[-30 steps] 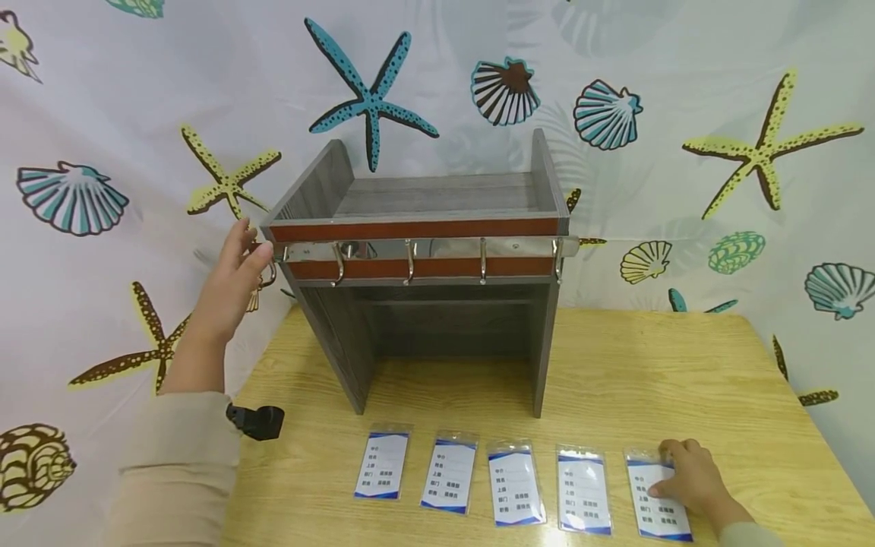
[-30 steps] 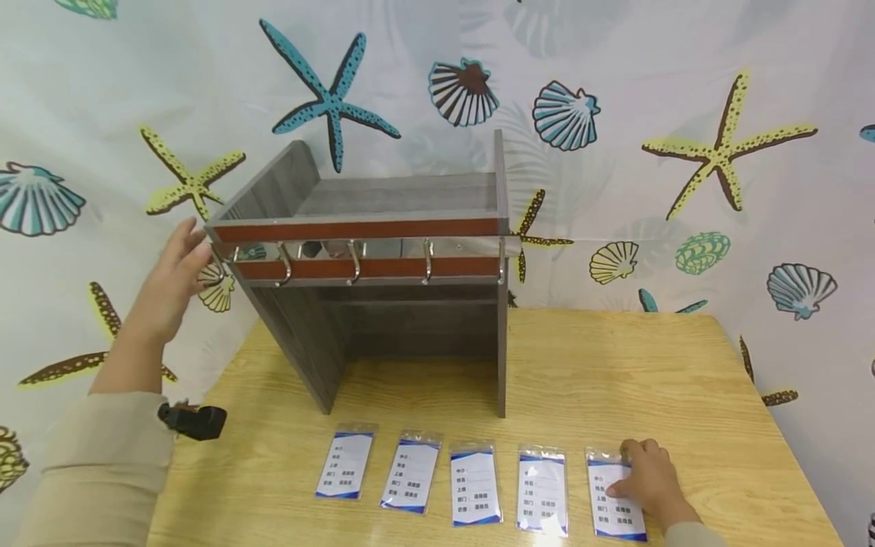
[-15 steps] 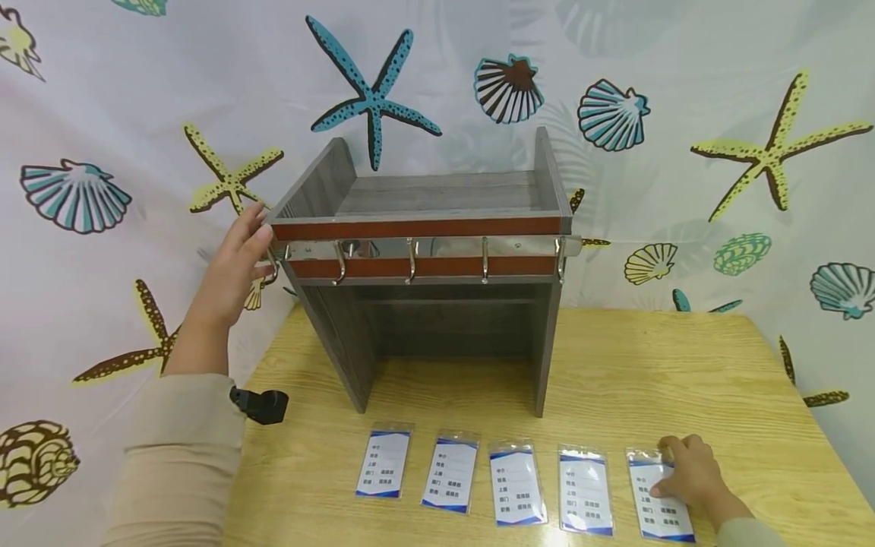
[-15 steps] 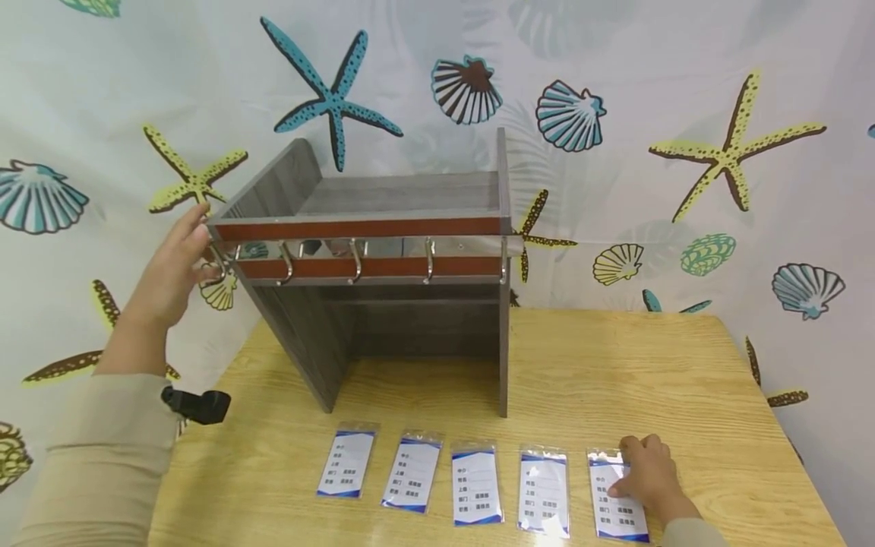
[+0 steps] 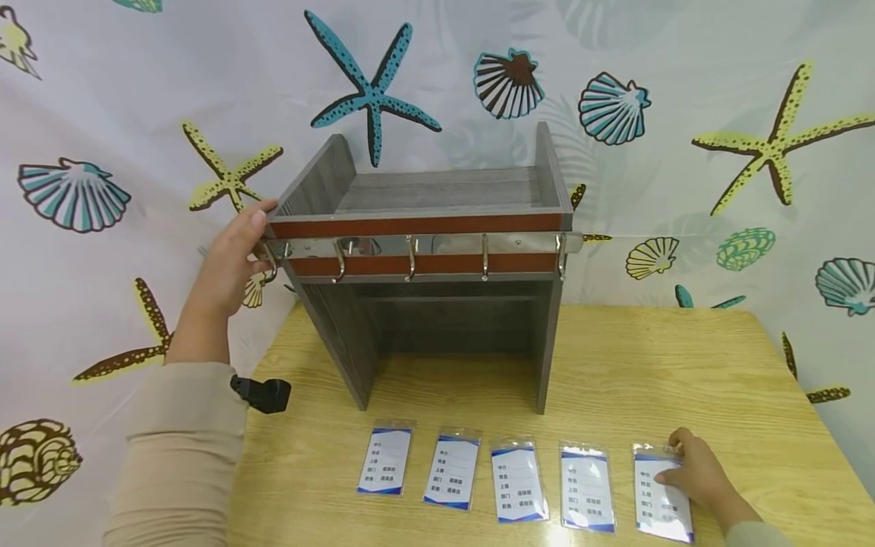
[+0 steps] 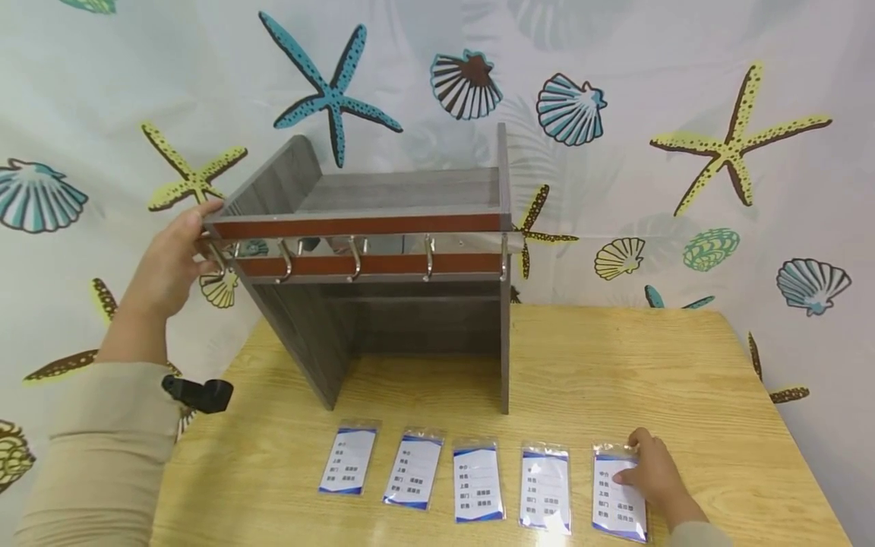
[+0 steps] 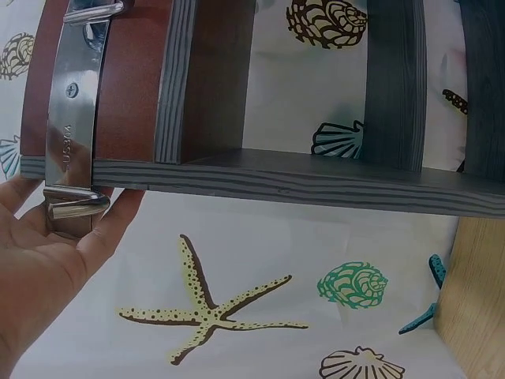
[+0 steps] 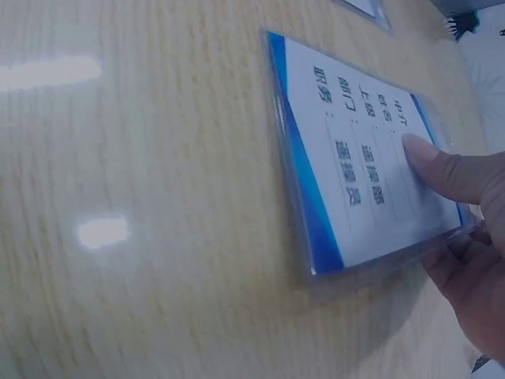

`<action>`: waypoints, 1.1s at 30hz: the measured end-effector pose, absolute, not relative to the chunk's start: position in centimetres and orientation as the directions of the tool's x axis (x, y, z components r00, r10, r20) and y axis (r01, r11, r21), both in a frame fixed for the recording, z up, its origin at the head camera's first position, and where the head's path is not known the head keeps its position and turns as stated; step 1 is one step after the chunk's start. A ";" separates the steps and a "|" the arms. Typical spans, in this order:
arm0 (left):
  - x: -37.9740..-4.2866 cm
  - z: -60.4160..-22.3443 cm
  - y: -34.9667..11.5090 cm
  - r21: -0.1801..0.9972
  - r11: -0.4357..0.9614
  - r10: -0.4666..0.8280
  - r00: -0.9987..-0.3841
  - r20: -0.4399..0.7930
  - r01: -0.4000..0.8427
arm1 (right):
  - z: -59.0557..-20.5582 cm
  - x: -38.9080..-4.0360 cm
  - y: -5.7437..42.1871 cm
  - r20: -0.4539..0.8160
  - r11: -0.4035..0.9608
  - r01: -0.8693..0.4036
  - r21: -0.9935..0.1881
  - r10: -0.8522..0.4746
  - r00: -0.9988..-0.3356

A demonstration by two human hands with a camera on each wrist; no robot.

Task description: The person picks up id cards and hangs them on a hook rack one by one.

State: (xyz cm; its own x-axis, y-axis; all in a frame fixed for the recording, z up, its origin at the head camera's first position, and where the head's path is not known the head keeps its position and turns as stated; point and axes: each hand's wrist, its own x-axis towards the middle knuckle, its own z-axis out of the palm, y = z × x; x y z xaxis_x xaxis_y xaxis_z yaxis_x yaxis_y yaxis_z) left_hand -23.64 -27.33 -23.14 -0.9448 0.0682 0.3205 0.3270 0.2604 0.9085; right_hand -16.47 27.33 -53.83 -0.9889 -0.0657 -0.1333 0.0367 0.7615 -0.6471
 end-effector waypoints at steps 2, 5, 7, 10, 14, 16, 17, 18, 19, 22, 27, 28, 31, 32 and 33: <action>-23.6 -23.1 -27.3 0.909 0.255 0.056 -0.944 0.325 0.328 | -53.4 -16.4 27.4 -0.135 0.756 0.034 -0.654 -0.073 -0.988; -23.7 -23.1 -27.2 0.915 0.244 0.025 -0.946 0.324 0.320 | -52.6 -16.2 27.4 -0.145 0.740 0.045 -0.671 -0.071 -0.987; -23.8 -23.2 -27.1 0.924 0.232 -0.007 -0.949 0.316 0.305 | -51.9 -16.2 27.2 -0.141 0.734 0.043 -0.677 -0.072 -0.987; -23.9 -23.3 -27.1 0.941 0.186 -0.041 -0.955 0.294 0.282 | -51.0 -16.3 26.7 -0.132 0.727 0.036 -0.686 -0.076 -0.988; -24.1 -23.2 -27.2 0.949 0.199 -0.066 -0.963 0.261 0.244 | -49.8 -16.4 26.0 -0.104 0.718 0.017 -0.696 -0.077 -0.992; -24.2 -23.1 -27.2 0.953 0.203 -0.076 -0.967 0.245 0.225 | -49.2 -16.5 25.5 -0.084 0.703 0.005 -0.711 -0.078 -0.993; -24.3 -23.1 -27.2 0.954 0.208 -0.078 -0.968 0.238 0.218 | -48.9 -16.6 25.3 -0.072 0.694 -0.003 -0.720 -0.079 -0.994; -24.3 -23.0 -27.1 0.956 0.204 -0.081 -0.970 0.230 0.210 | -48.6 -16.6 25.1 -0.061 0.686 -0.010 -0.727 -0.080 -0.995; -24.4 -23.0 -27.1 0.959 0.198 -0.086 -0.971 0.221 0.201 | -48.3 -16.7 24.9 -0.048 0.674 -0.019 -0.739 -0.080 -0.996; -24.5 -22.9 -27.1 0.958 0.218 -0.091 -0.974 0.209 0.185 | -47.3 -16.8 24.2 -0.006 0.645 -0.053 -0.762 -0.090 -0.996; -24.6 -22.9 -27.1 0.955 0.242 -0.105 -0.974 0.202 0.172 | -45.5 -17.0 23.0 0.061 0.600 -0.117 -0.791 -0.112 -0.992; -24.6 -22.8 -27.0 0.957 0.240 -0.108 -0.974 0.197 0.166 | -45.1 -17.1 22.8 0.074 0.591 -0.125 -0.797 -0.110 -0.991; -24.8 -22.6 -26.7 0.965 0.215 -0.128 -0.975 0.182 0.152 | -44.0 -17.4 22.1 0.108 0.557 -0.149 -0.817 -0.107 -0.988; -24.9 -22.6 -26.6 0.970 0.193 -0.137 -0.975 0.177 0.149 | -43.6 -17.4 21.8 0.117 0.547 -0.156 -0.822 -0.107 -0.987; -24.9 -22.6 -26.6 0.971 0.186 -0.144 -0.974 0.176 0.148 | -43.3 -17.4 21.6 0.124 0.531 -0.162 -0.832 -0.108 -0.986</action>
State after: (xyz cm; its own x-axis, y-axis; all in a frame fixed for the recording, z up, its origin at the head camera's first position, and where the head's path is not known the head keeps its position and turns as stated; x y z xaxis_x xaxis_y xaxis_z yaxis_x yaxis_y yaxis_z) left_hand -24.92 -26.58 -22.61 -0.9738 -0.1443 0.1759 0.1478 0.1864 0.9713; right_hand -17.44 21.57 -43.32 -0.9865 -0.1078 0.1236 -0.1623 0.5312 -0.8315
